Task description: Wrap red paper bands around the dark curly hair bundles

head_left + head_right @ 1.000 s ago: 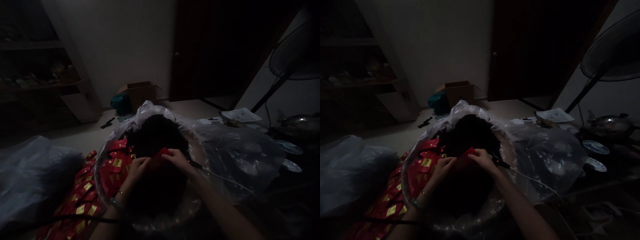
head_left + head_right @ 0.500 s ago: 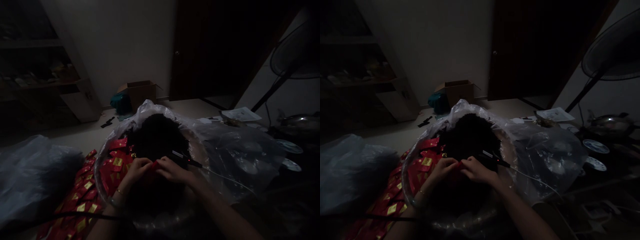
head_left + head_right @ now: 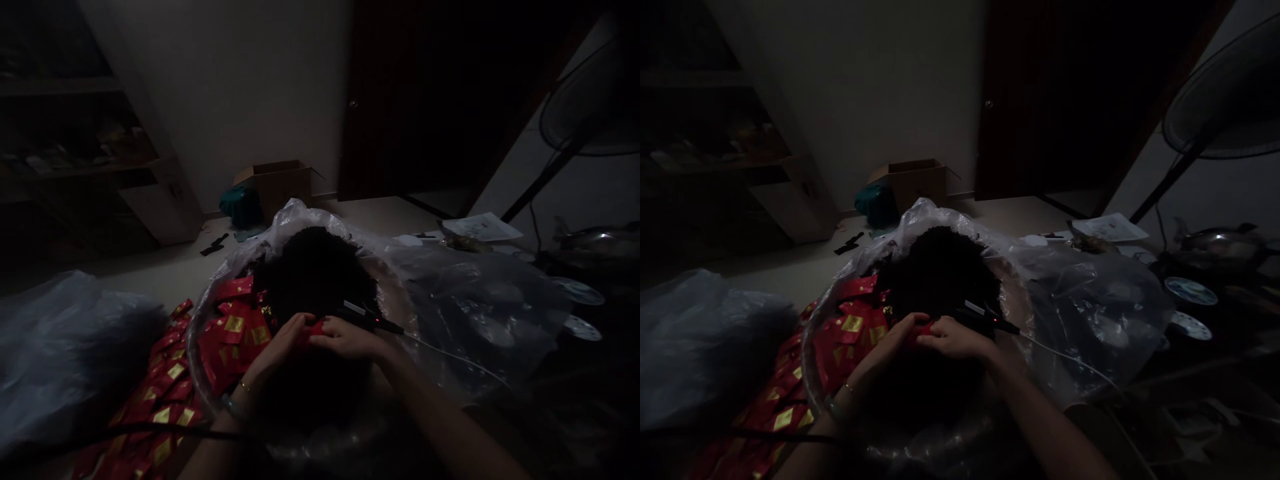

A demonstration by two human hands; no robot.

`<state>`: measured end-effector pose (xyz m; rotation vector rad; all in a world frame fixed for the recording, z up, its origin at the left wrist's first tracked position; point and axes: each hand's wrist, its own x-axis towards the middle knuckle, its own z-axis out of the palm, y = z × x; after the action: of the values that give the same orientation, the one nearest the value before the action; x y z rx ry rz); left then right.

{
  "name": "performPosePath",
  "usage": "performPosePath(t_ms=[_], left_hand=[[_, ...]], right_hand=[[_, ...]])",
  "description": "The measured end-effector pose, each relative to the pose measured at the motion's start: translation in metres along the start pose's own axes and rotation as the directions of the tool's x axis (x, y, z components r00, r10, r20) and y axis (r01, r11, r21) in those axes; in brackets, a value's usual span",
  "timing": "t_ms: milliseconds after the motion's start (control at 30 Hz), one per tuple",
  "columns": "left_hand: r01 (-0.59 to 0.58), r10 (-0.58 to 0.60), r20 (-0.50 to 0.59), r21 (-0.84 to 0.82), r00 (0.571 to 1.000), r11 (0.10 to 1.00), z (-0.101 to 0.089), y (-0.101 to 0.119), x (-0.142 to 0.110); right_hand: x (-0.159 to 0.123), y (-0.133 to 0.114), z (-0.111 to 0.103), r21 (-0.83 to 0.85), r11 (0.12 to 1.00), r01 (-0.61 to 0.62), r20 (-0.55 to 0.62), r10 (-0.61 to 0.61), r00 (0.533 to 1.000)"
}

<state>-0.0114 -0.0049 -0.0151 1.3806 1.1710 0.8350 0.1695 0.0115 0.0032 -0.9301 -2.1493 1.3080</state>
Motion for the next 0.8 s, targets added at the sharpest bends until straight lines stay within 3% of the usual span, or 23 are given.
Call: performPosePath(t_ms=[133,267,433,533,600,800], left_hand=[[0.072,-0.071,0.026,-0.016,0.997,0.997,0.0,-0.005,-0.005],[0.15,-0.137,0.109,-0.123,0.984,0.981,0.003,-0.01,-0.004],[0.19,-0.168,0.111,-0.225,0.979,0.956,0.005,-0.009,-0.001],[0.336,-0.229,0.319,-0.336,0.919,0.88,0.007,0.004,-0.007],[0.401,-0.249,0.437,-0.299,0.864,0.866,0.008,0.013,-0.012],[0.247,-0.121,0.347,-0.347,0.93,0.905,0.007,0.021,-0.02]], right_hand=[[0.0,-0.007,-0.003,-0.088,0.995,0.055,0.088,-0.048,0.995],[0.001,-0.013,-0.006,-0.095,0.987,0.13,0.082,-0.123,0.989],[-0.002,-0.018,-0.007,-0.138,0.976,0.167,0.08,-0.157,0.984],[-0.004,-0.019,-0.007,-0.195,0.966,0.168,0.094,-0.152,0.984],[-0.004,-0.02,-0.008,-0.227,0.958,0.178,0.127,-0.152,0.98],[-0.007,-0.024,-0.014,-0.218,0.945,0.245,0.233,-0.193,0.953]])
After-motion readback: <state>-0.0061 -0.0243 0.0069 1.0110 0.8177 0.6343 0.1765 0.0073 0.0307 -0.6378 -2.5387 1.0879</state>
